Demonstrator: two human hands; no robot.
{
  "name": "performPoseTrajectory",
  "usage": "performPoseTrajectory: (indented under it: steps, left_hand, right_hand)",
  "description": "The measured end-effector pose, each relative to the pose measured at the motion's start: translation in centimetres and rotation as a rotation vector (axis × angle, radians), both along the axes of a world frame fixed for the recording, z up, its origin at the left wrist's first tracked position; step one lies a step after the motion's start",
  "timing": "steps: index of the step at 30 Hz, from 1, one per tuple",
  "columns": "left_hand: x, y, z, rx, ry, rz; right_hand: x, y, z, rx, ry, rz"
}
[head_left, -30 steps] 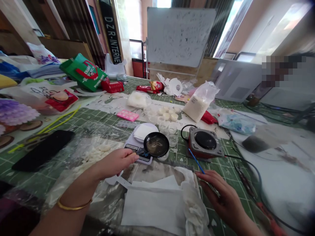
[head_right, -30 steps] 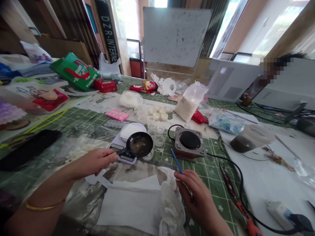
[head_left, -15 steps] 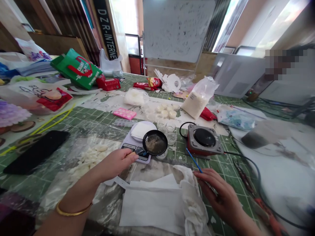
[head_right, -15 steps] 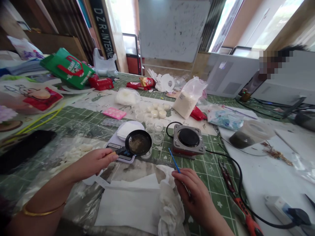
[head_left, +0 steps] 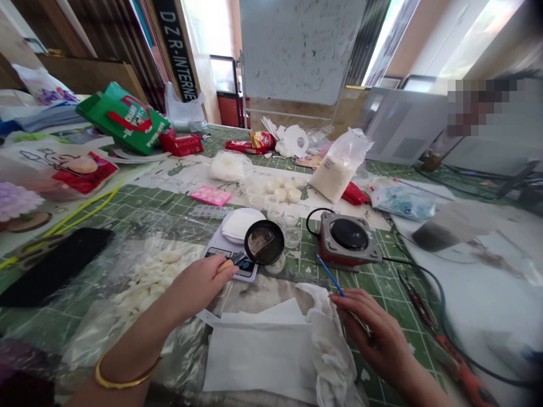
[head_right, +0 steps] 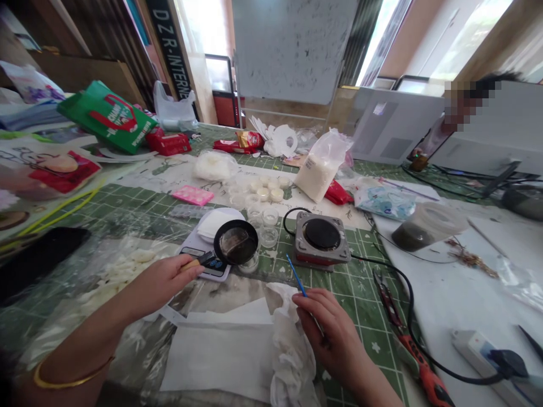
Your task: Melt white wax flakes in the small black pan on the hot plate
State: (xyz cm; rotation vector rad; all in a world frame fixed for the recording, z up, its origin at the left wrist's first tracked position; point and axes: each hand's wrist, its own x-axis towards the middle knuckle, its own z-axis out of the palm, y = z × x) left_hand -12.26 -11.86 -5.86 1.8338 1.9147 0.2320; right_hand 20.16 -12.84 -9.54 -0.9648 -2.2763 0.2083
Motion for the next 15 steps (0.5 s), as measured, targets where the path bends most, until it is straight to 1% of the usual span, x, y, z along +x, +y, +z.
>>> performPoseTrajectory:
  steps: [4, 8, 11, 15]
  left_hand:
    - [0.5, -0.5, 0.2, 0.022, 0.103, 0.006]
    - [1.4, -1.3, 0.3, 0.074, 0.261, 0.042]
    - [2.1, -2.1, 0.1, 0.174, 0.365, 0.016]
    - [2.9, -3.4, -0.7, 0.368, 0.436, -0.048]
  right_hand:
    - [-0.1, -0.1, 0.1, 0.009, 0.014, -0.036]
    - [-0.1, -0.3, 0.3, -0.032, 0.026, -0.053]
    - [0.0, -0.5, 0.2, -0.075, 0.02, -0.041]
    - [0.1, -0.6, 0.0, -0.105, 0.011, -0.033]
